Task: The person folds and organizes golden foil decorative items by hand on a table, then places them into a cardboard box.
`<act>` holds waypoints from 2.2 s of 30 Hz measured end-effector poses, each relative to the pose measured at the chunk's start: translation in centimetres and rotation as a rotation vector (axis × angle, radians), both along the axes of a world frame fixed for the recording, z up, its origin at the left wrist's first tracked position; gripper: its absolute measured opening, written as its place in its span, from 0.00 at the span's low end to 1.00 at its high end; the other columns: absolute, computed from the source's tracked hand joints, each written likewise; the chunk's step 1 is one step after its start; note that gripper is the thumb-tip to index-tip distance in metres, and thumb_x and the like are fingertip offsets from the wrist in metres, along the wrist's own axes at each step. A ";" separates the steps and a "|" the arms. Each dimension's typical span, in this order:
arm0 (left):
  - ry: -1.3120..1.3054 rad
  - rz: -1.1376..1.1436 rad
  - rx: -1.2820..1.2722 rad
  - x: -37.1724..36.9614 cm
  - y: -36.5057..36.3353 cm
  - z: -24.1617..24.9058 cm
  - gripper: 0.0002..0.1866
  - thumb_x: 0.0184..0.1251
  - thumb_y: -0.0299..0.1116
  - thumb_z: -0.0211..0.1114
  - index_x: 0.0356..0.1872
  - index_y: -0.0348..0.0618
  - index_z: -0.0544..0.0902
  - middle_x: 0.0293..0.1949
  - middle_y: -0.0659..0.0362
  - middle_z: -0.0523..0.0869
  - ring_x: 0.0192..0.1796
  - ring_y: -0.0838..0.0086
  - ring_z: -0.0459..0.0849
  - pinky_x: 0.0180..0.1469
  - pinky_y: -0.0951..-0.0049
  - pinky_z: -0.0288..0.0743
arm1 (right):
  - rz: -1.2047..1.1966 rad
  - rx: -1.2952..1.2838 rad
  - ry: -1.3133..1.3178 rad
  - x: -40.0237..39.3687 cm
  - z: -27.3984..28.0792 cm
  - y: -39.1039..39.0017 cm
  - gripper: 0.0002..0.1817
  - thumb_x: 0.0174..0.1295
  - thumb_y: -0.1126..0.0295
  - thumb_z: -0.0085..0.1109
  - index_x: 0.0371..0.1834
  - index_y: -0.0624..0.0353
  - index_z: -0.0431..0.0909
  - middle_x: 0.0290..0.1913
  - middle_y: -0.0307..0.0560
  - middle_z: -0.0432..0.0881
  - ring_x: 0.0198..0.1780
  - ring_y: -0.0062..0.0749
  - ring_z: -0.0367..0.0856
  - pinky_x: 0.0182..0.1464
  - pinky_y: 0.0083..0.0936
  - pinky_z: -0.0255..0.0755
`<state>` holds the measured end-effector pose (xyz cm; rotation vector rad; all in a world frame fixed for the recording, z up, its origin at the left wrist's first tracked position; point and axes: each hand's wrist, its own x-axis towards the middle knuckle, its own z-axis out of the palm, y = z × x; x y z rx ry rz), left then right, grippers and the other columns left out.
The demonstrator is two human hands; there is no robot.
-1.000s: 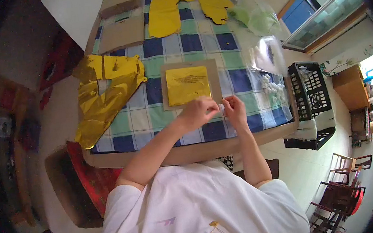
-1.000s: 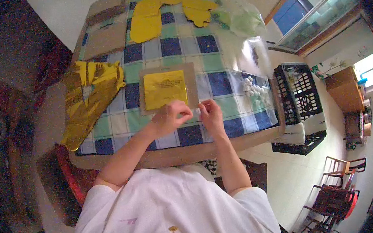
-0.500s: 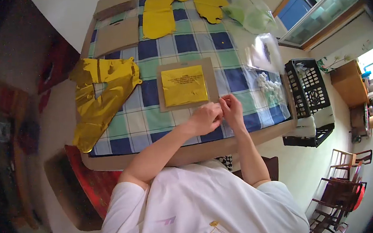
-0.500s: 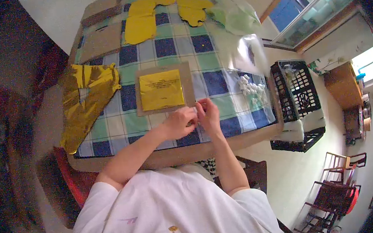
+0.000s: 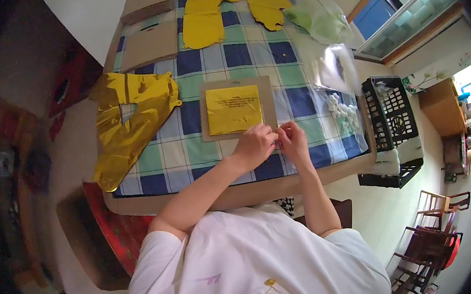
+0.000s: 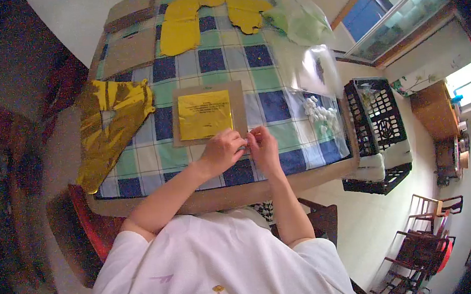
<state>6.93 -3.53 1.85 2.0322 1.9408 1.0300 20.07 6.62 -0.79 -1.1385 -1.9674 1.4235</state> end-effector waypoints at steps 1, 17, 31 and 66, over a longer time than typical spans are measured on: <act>0.010 -0.004 0.011 0.0 0.1 0.0 0.08 0.53 0.32 0.68 0.34 0.44 0.83 0.34 0.59 0.80 0.43 0.63 0.79 0.46 0.64 0.75 | 0.003 -0.010 -0.009 0.0 0.3 0.0 0.06 0.65 0.72 0.57 0.37 0.64 0.75 0.22 0.44 0.80 0.21 0.21 0.74 0.23 0.22 0.68; -0.968 -0.161 -0.285 -2.3 -3.5 4.1 0.05 0.64 0.29 0.60 0.34 0.39 0.76 0.38 0.53 0.82 0.42 0.68 0.82 0.41 0.70 0.74 | -0.061 -0.096 0.058 0.1 0.0 0.8 0.04 0.69 0.71 0.52 0.38 0.59 0.70 0.22 0.38 0.76 0.20 0.17 0.70 0.20 0.18 0.65; 0.046 1.090 0.116 -33.0 -26.9 6.2 0.15 0.69 0.36 0.58 0.52 0.43 0.72 0.64 0.49 0.72 0.68 0.59 0.68 0.67 0.65 0.60 | -0.002 -0.156 0.043 0.5 -0.4 1.6 0.05 0.70 0.69 0.50 0.37 0.56 0.69 0.21 0.41 0.77 0.15 0.20 0.71 0.14 0.17 0.64; -0.094 0.258 0.108 -8.4 -5.6 -1.8 0.07 0.52 0.24 0.68 0.31 0.46 0.80 0.38 0.61 0.83 0.46 0.65 0.80 0.53 0.62 0.69 | 0.005 0.381 -0.028 1.5 1.3 1.6 0.05 0.53 0.76 0.64 0.30 0.61 0.76 0.41 0.50 0.77 0.46 0.45 0.73 0.48 0.35 0.69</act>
